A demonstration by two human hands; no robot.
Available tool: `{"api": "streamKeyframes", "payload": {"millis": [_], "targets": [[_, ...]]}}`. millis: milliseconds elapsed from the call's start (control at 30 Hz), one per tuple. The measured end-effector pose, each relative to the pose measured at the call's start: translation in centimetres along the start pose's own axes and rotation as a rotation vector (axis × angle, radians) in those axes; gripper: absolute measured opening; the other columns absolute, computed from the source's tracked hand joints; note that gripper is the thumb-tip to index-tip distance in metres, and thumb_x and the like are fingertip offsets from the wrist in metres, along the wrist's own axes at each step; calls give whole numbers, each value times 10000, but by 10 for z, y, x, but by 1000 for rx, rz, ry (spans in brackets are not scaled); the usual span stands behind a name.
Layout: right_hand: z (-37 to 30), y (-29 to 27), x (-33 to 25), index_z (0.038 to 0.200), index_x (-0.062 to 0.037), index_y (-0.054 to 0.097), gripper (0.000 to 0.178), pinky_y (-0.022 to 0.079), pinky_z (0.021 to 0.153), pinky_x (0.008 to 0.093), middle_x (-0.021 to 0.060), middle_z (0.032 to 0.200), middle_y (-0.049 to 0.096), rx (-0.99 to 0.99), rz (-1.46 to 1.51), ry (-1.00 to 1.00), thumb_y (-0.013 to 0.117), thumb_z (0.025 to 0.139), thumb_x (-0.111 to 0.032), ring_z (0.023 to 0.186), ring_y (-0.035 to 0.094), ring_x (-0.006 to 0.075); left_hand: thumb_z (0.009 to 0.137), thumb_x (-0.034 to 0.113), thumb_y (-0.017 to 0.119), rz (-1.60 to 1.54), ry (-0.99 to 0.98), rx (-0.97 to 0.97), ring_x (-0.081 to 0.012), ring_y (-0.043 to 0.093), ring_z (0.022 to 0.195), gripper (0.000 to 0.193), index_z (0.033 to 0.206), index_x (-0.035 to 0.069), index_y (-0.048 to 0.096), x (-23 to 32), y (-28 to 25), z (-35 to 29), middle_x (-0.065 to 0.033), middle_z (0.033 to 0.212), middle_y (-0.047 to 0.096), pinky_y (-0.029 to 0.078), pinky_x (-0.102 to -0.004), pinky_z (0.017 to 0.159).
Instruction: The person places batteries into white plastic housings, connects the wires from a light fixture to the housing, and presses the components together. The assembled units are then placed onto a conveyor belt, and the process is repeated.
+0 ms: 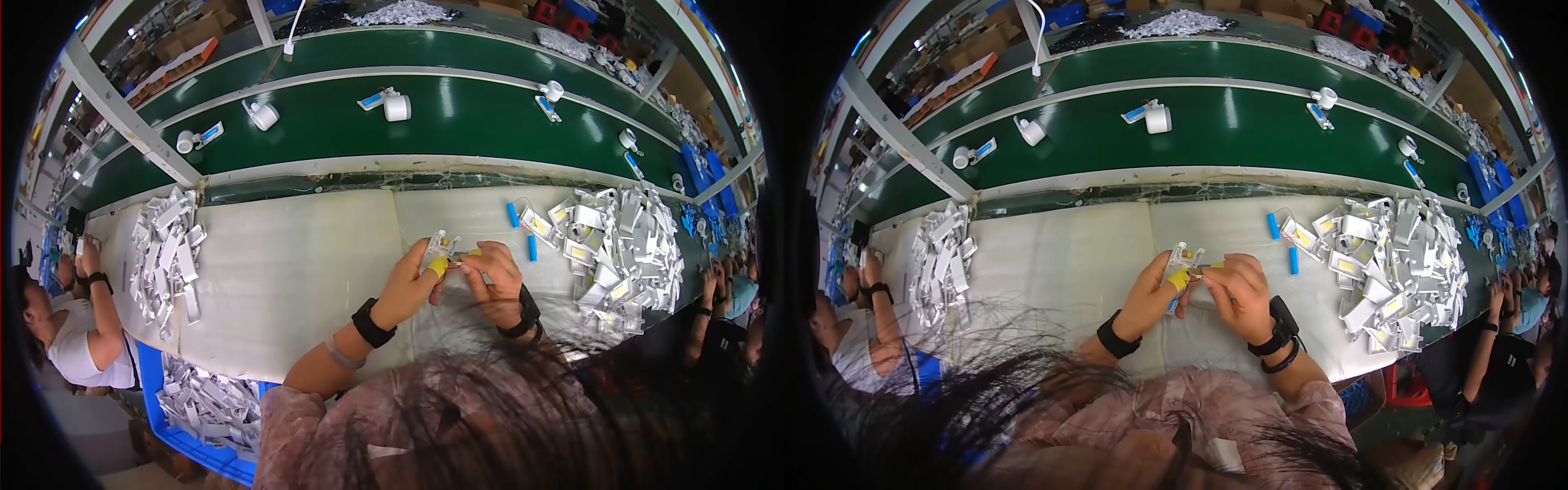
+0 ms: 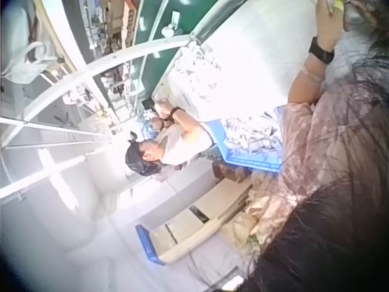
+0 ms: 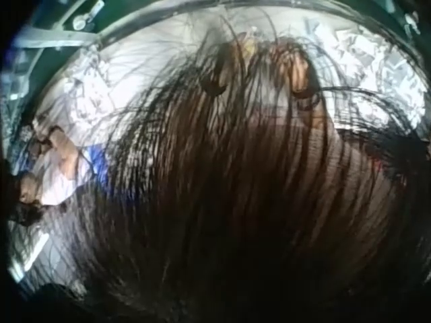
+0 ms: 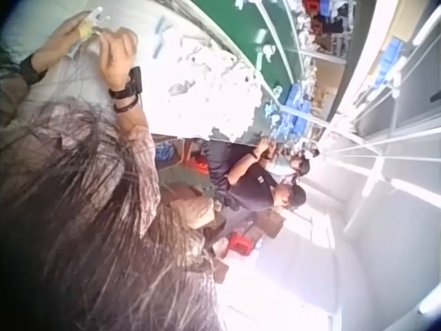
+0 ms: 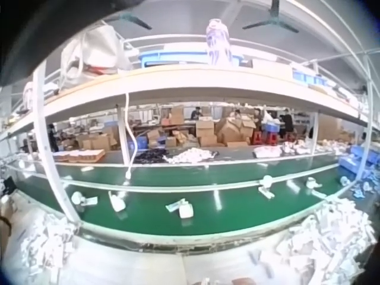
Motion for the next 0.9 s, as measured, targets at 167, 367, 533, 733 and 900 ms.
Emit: {"api": "streamKeyframes", "payload": {"millis": [167, 367, 533, 733, 900], "targets": [[-2, 4, 2, 966, -57, 643, 173, 470, 911, 424, 83, 906, 665, 12, 43, 11, 692, 814, 8, 897, 616, 295, 908, 84, 514, 62, 37, -6, -86, 556, 620, 313, 1213, 22, 477, -3, 1, 1, -47, 872, 603, 470, -237, 482], [-2, 0, -8, 872, -73, 687, 157, 485, 888, 424, 45, 856, 663, 39, -26, -65, 740, 738, -10, 788, 613, 226, 883, 90, 543, 214, 34, 2, -131, 576, 643, 302, 1174, 17, 506, 5, 4, -4, -89, 861, 607, 462, -274, 539], [-7, 1, -3, 936, -80, 681, 225, 477, 871, 416, 72, 909, 627, 13, -17, -25, 735, 744, 23, 991, 570, 322, 856, 92, 534, 280, 39, -25, -278, 587, 826, 332, 1174, 2, 502, 9, 7, -6, -165, 947, 596, 466, -351, 743], [-1, -1, -8, 866, -75, 692, 171, 460, 893, 443, 33, 836, 636, 75, -54, -52, 762, 720, -21, 771, 596, 198, 919, 72, 490, 263, 145, -28, -58, 513, 695, 228, 1143, 30, 488, 11, 9, -7, -15, 865, 551, 457, -222, 562], [-1, -2, -7, 867, -80, 688, 176, 447, 906, 449, 24, 828, 638, 85, -45, -63, 756, 720, -11, 764, 608, 183, 893, 74, 466, 280, 142, -49, -205, 547, 808, 280, 1165, 7, 474, 9, 11, -7, -113, 948, 559, 458, -308, 700]]}}
Point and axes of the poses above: each hand's wrist, its own z-axis towards the middle knuckle, its own y-axis out of the palm, x = y × z, the point moved 7 cm from there along z, towards the middle knuckle
